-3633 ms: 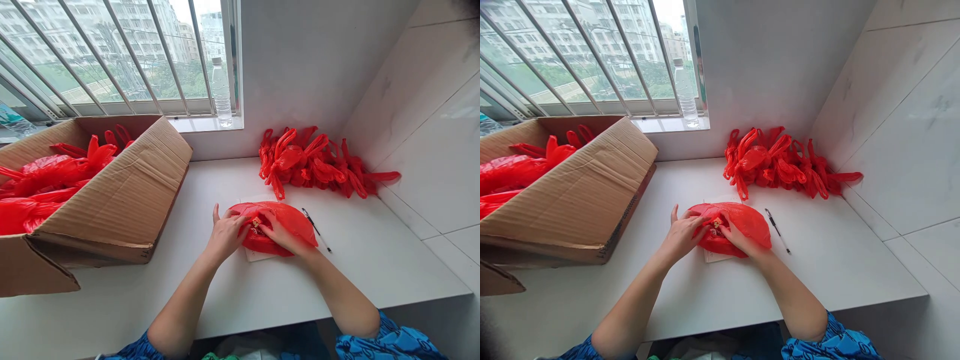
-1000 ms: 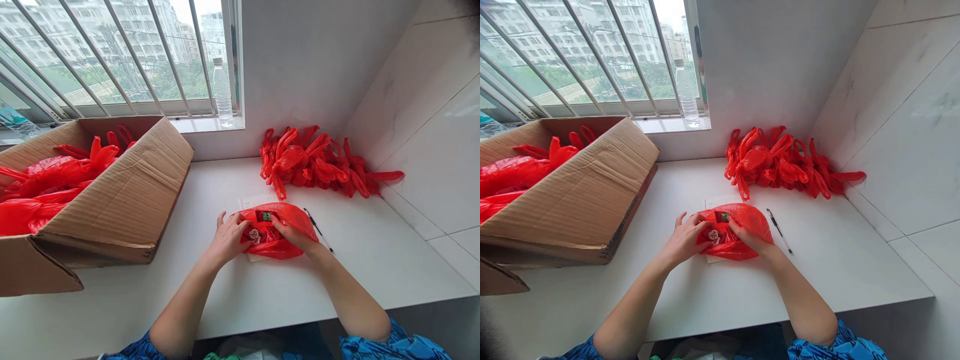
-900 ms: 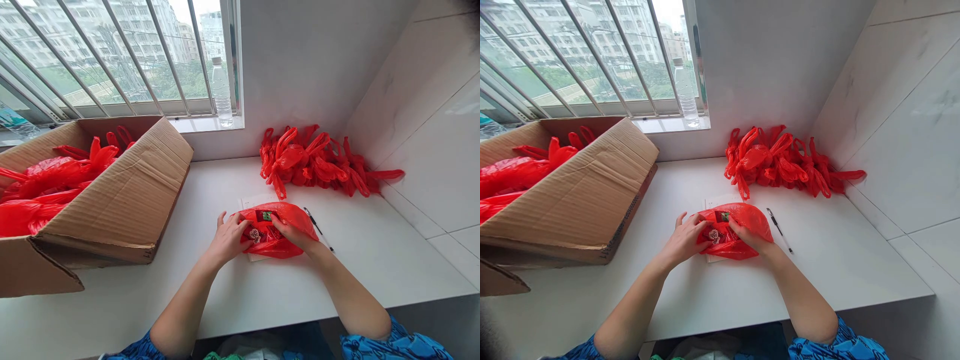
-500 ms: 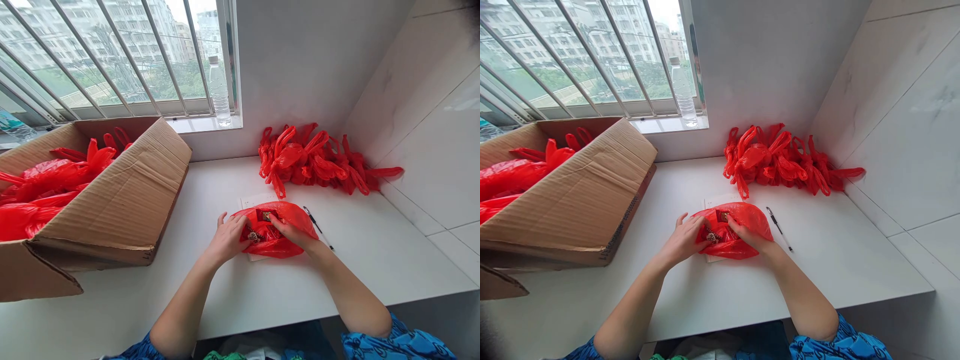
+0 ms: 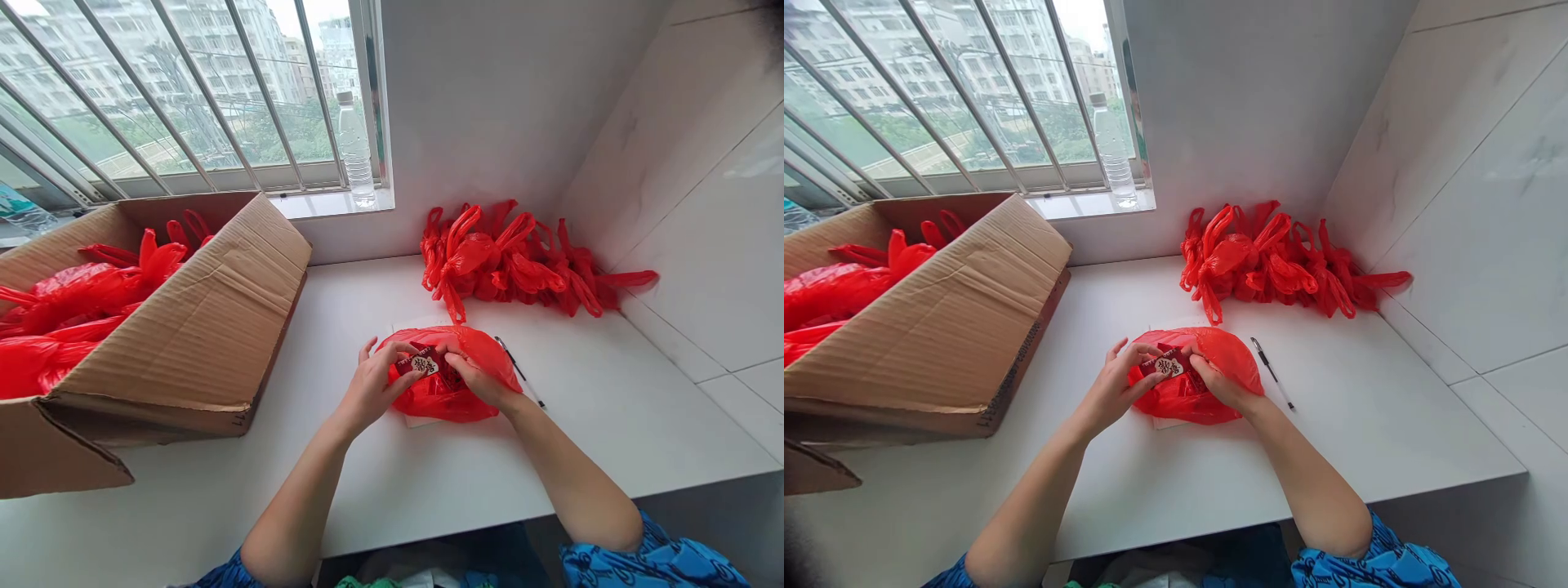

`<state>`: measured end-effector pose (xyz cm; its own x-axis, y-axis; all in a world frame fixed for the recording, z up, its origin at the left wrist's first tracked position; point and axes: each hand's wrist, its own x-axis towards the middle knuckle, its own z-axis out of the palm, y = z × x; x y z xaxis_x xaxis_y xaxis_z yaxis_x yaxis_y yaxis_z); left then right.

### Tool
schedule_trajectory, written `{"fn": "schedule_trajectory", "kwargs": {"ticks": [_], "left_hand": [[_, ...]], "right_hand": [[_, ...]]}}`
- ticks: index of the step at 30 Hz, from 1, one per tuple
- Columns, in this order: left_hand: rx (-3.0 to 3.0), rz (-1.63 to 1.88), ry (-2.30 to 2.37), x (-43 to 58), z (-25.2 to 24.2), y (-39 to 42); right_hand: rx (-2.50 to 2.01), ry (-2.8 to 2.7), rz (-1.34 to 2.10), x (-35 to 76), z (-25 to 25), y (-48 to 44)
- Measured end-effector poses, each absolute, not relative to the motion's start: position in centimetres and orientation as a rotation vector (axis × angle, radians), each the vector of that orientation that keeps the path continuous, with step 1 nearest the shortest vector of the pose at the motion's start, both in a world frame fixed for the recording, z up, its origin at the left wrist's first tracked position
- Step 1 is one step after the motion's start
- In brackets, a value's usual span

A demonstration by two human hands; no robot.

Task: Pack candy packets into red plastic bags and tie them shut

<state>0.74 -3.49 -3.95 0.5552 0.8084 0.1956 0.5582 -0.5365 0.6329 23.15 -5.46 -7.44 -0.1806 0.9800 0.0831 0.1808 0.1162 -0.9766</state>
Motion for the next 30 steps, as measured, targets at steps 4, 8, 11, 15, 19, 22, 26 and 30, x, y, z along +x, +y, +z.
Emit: {"fn": "schedule_trajectory", "kwargs": {"ticks": [4, 8, 11, 15, 19, 22, 26, 30], "left_hand": [[2.273, 0.665, 1.100, 0.9, -4.0, -3.5], [2.233, 0.666, 1.086, 0.8, -3.7, -3.5], [2.120, 0.671, 1.028, 0.6, -3.4, -3.5], [1.898, 0.717, 0.953, 0.6, -3.2, -3.6], [1.827, 0.704, 0.999, 0.6, -3.2, -3.7], [1.803, 0.697, 0.979, 0.6, -3.3, -3.7], [1.789, 0.666, 0.938, 0.6, -3.3, -3.6], [1.815, 0.661, 0.918, 0.4, -3.2, -3.6]], "right_hand": [[-1.172, -1.508, 1.321, 22.7, -6.6, -5.9], [-1.158, -1.443, 1.306, 22.3, -6.1, -5.8], [-1.140, -1.454, 1.280, 22.3, -5.4, -5.9], [-1.111, -1.441, 1.360, 22.5, -5.1, -6.1], [-1.093, -1.421, 1.419, 22.6, -5.6, -6.1], [-1.099, -1.415, 1.430, 22.6, -5.9, -6.1], [-1.094, -1.416, 1.451, 22.8, -5.9, -6.0], [-1.110, -1.455, 1.441, 22.7, -6.0, -6.0]]}}
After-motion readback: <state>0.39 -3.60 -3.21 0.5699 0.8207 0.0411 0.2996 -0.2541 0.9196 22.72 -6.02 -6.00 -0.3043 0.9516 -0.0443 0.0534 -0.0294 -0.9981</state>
